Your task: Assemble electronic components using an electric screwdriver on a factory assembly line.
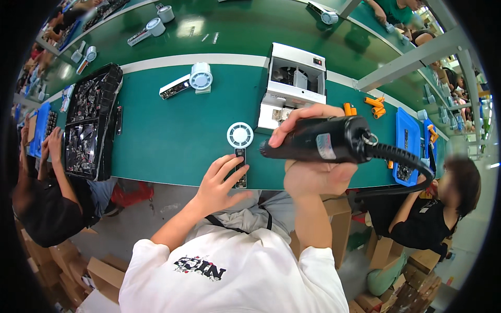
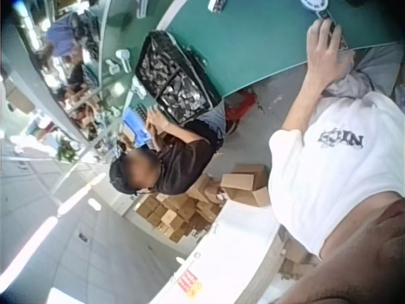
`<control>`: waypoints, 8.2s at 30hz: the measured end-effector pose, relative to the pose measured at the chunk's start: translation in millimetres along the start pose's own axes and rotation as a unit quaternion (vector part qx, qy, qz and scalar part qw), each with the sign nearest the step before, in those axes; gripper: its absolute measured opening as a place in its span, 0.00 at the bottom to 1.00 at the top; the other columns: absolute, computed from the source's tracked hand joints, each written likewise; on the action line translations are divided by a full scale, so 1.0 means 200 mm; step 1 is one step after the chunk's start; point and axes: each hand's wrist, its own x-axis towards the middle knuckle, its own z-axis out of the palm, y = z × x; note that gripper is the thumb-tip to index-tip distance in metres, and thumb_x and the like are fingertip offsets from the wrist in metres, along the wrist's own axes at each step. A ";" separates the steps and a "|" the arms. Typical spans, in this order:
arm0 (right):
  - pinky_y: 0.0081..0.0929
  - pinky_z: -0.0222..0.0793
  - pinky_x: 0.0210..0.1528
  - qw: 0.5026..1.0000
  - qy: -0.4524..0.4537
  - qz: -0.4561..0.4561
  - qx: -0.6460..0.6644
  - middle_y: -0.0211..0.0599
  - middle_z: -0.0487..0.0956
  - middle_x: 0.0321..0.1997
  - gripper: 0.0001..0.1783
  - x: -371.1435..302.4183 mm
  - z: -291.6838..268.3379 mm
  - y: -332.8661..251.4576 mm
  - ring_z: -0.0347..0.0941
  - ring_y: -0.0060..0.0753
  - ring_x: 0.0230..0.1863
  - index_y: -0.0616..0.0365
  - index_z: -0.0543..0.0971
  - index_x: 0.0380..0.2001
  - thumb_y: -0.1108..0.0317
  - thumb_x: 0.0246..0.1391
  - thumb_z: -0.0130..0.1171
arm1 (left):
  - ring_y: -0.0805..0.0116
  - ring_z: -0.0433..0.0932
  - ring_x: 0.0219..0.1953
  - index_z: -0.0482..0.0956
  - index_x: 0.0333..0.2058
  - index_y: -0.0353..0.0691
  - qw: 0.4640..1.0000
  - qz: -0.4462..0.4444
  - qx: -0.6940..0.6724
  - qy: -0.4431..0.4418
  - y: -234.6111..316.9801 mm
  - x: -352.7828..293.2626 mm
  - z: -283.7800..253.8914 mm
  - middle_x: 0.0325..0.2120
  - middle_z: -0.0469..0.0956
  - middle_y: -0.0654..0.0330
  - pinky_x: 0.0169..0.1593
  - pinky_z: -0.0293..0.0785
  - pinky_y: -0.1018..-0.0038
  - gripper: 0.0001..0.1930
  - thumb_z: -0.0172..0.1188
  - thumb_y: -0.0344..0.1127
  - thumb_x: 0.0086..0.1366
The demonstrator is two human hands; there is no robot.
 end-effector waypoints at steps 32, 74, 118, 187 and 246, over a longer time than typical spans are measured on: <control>0.39 0.75 0.25 0.931 0.113 -0.344 0.041 0.52 0.77 0.35 0.55 0.35 -0.34 -0.13 0.73 0.44 0.21 0.64 0.72 0.47 0.15 0.45 0.45 | 0.59 0.75 0.15 0.67 0.30 0.38 0.976 -0.206 -0.030 0.063 0.04 0.19 0.07 0.14 0.71 0.57 0.21 0.70 0.65 0.16 0.69 0.33 0.55; 0.27 0.70 0.11 0.909 0.168 0.363 -0.118 0.52 0.81 0.26 0.41 -0.40 -1.34 0.04 0.71 0.35 0.09 0.64 0.71 0.51 0.33 0.66 0.31 | 0.51 0.80 0.47 0.80 0.39 0.42 0.936 0.114 0.329 0.057 -1.47 2.20 -0.29 0.39 0.82 0.51 0.50 0.77 0.59 0.15 0.55 0.22 0.52; 0.22 0.64 0.11 0.923 0.137 0.283 -0.221 0.37 0.75 0.22 0.35 -0.42 -1.19 -0.01 0.68 0.25 0.10 0.63 0.73 0.41 0.36 0.68 0.38 | 0.43 0.80 0.26 0.73 0.26 0.34 0.953 -0.273 0.123 0.039 0.17 0.18 0.01 0.27 0.78 0.47 0.31 0.75 0.52 0.16 0.68 0.39 0.54; 0.34 0.76 0.23 0.997 -0.059 -0.045 0.017 0.57 0.77 0.32 0.52 0.04 0.11 0.18 0.76 0.43 0.19 0.69 0.70 0.45 0.20 0.53 0.42 | 0.58 0.80 0.35 0.82 0.44 0.33 0.990 0.035 0.097 0.092 -0.05 0.01 0.11 0.46 0.79 0.51 0.44 0.78 0.64 0.29 0.74 0.50 0.51; 0.27 0.69 0.18 0.995 0.041 -0.061 -0.061 0.45 0.75 0.25 0.54 0.35 -0.14 0.02 0.72 0.37 0.16 0.65 0.72 0.34 0.15 0.51 0.32 | 0.65 0.77 0.32 0.80 0.45 0.34 0.988 -0.083 -0.077 0.110 0.03 0.08 0.21 0.46 0.73 0.54 0.36 0.78 0.70 0.27 0.77 0.34 0.45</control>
